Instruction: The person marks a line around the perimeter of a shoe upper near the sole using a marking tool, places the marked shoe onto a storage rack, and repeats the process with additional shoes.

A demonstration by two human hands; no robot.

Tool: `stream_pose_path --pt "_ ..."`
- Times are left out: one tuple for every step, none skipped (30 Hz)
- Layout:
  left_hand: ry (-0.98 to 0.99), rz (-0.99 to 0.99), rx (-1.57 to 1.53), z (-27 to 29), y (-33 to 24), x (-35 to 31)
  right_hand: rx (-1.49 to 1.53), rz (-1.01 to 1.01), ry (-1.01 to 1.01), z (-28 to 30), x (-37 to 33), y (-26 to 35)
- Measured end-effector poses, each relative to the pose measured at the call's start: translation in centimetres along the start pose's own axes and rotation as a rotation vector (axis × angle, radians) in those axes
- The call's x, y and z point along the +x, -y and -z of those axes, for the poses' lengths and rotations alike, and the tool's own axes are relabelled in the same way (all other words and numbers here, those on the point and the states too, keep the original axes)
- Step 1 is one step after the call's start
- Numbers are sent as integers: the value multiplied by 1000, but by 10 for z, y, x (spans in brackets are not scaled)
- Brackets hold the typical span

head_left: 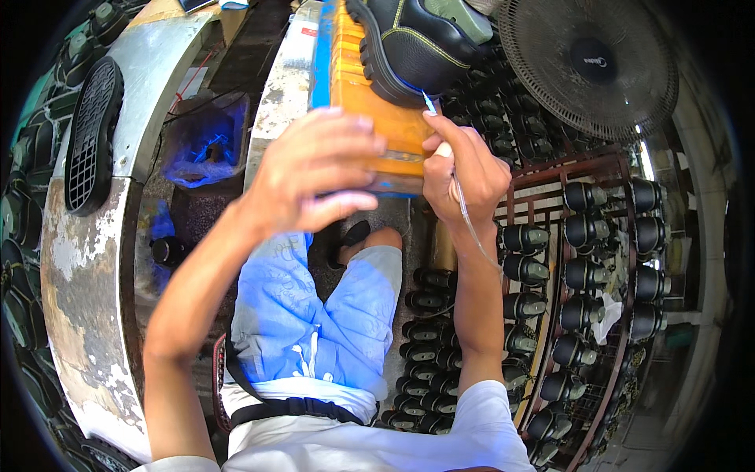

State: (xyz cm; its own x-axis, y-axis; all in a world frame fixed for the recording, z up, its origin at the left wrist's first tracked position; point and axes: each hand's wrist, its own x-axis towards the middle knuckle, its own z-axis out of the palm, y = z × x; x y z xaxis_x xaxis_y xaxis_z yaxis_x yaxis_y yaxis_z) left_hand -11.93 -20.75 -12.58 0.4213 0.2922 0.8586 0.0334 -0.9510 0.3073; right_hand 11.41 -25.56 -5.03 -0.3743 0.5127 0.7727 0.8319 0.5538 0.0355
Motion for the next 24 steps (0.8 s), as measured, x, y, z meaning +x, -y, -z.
stream_pose_path --pt "-73 62 59 3 -7 -14 5 15 1 -1 1 3" --pt "-116 88 99 13 -1 -23 11 29 2 -2 3 5" --pt "-154 121 143 26 3 -33 39 36 -5 -7 3 9" --pt "-211 194 161 32 8 -39 59 46 -18 -14 6 11" --pt "-245 216 166 39 15 -44 79 56 -29 -20 6 11" --pt "-279 268 197 46 25 -50 84 60 -37 -27 8 11" --pt "-312 316 236 53 35 -55 96 64 -45 -34 12 13" --pt "-342 338 261 61 49 -57 107 66 -53 -40 16 15" --pt "-370 364 281 66 61 -58 117 65 -57 -47 19 17" --pt "-425 456 223 66 68 -54 127 89 -96 -55 22 15" --pt "-429 513 164 69 74 -50 144 86 -109 -62 25 13" --pt "-415 534 158 69 76 -46 139 87 -129 -68 26 11" --pt "-402 554 151 69 77 -42 132 87 -148 -74 28 9" --pt "-366 575 172 69 76 -39 119 88 -178 -80 29 3" --pt "-330 598 190 67 73 -35 104 88 -204 -87 28 -5" --pt "-293 620 205 65 71 -32 87 88 -230 -91 27 -11" --pt "-283 628 249 63 74 -31 64 89 -238 -93 25 -16" --pt "-280 637 294 62 78 -30 42 96 -245 -94 25 -20" --pt "-275 645 338 62 81 -28 19 103 -252 -94 25 -22" --pt "-294 684 290 62 83 -26 27 64 -257 -94 23 -23" --pt "-300 628 309 65 95 -31 7 54 -267 -93 22 -28" --pt "-299 650 234 65 101 -31 -20 42 -278 -90 19 -34" --pt "-297 671 160 64 108 -32 -48 30 -289 -86 16 -40" --pt "-306 636 176 63 111 -31 -69 7 -276 -81 13 -43"
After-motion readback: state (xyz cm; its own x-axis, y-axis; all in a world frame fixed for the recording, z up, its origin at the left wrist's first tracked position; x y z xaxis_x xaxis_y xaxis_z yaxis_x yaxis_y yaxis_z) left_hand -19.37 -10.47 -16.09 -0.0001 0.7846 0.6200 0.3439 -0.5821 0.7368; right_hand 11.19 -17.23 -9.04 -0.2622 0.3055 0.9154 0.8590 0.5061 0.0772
